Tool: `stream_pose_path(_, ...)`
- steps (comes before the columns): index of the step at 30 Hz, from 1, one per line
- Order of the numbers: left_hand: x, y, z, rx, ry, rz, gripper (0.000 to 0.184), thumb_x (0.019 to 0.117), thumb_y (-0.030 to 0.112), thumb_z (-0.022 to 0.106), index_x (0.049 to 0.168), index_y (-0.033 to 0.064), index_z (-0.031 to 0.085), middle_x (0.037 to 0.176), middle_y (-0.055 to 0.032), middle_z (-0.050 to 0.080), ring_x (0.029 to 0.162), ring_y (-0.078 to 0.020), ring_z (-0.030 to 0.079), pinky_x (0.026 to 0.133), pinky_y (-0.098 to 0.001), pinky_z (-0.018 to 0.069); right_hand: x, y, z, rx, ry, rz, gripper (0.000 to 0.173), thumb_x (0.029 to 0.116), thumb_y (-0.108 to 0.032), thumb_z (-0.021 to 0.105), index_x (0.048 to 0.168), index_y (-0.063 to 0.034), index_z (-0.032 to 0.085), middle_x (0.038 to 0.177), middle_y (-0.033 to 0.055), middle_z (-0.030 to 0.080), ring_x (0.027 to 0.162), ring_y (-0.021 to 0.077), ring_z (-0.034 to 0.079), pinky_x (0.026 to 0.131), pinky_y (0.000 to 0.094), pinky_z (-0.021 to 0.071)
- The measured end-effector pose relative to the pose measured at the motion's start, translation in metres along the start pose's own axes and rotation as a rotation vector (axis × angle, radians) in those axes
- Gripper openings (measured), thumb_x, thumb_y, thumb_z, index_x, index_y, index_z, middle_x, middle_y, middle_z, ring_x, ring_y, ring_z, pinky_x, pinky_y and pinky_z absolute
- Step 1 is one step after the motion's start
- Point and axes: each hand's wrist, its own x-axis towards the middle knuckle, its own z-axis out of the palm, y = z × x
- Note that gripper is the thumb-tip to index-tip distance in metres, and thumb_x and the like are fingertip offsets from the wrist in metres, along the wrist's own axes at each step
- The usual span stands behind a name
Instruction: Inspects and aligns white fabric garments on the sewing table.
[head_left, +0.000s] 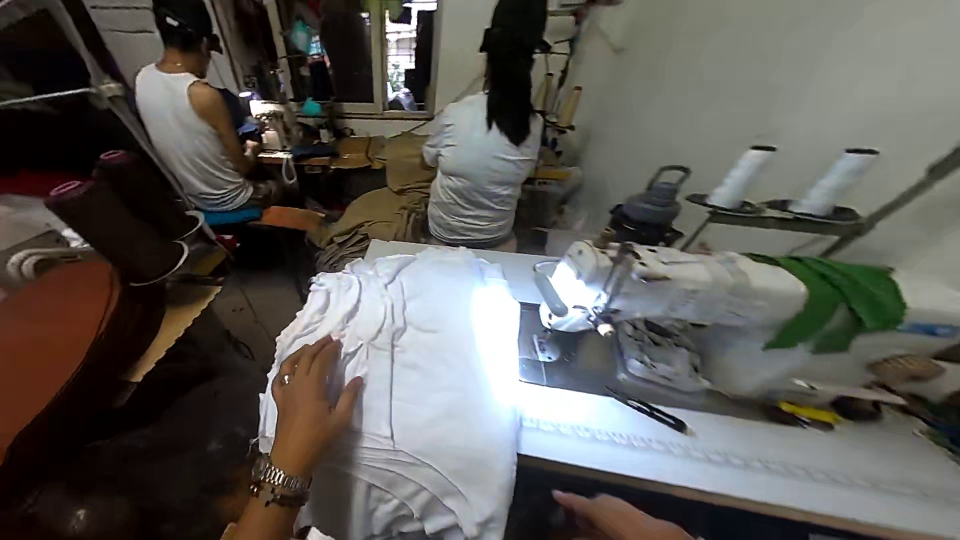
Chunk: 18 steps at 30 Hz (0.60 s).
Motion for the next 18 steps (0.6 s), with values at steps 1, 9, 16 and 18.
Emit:
stream_pose_path(1,-0.002,-0.003,0.002,0.007,0.035,-0.004,0.061,0.0921,0.046,0.064,0.139,0.0083,0.062,0.145,-0.0118,0.057,0.135,-0.0412,0.049,0.101,-0.0715,0.0372,0.027,-0.005,-0.002,-0.031,0.007,-0.061,0.039,0.1037,-0.021,0.059,0.136,0.0014,0.063,0.112,0.0255,0.070,0.097,0.0405,0.071,0.085,0.0579,0.0577)
stream_pose_path(9,0.009,0.009,0.012,0.229,0.196,-0.018,0.050,0.0859,0.056,0.067,0.115,0.0164,0.076,0.101,-0.0127,0.068,0.096,-0.0394,0.063,0.087,-0.0685,0.0406,0.220,-0.006,-0.009,-0.063,0.349,-0.371,0.026,0.0983,-0.024,0.059,0.106,-0.0069,0.077,0.091,0.0069,0.073,0.073,0.0168,0.067,0.065,0.0357,0.0569)
stream_pose_path(16,0.012,0.020,0.010,0.070,0.113,-0.136,0.035,0.0905,0.037,0.070,0.103,0.0055,0.075,0.083,-0.0048,0.072,0.079,-0.0269,0.068,0.077,-0.0517,0.0551,0.382,-0.026,-0.043,-0.118,0.210,-0.218,0.024,0.1037,-0.010,0.056,0.111,0.0040,0.073,0.113,0.0232,0.071,0.111,0.0384,0.067,0.100,0.0559,0.0505)
stream_pose_path(18,0.012,0.028,0.001,0.015,0.083,-0.201,0.025,0.0912,0.027,0.071,0.101,0.0036,0.075,0.082,-0.0070,0.072,0.077,-0.0266,0.069,0.077,-0.0492,0.0562,0.421,-0.029,-0.036,-0.175,0.067,-0.203,0.026,0.1030,-0.005,0.053,0.120,0.0015,0.071,0.125,0.0227,0.067,0.122,0.0382,0.062,0.107,0.0547,0.0462)
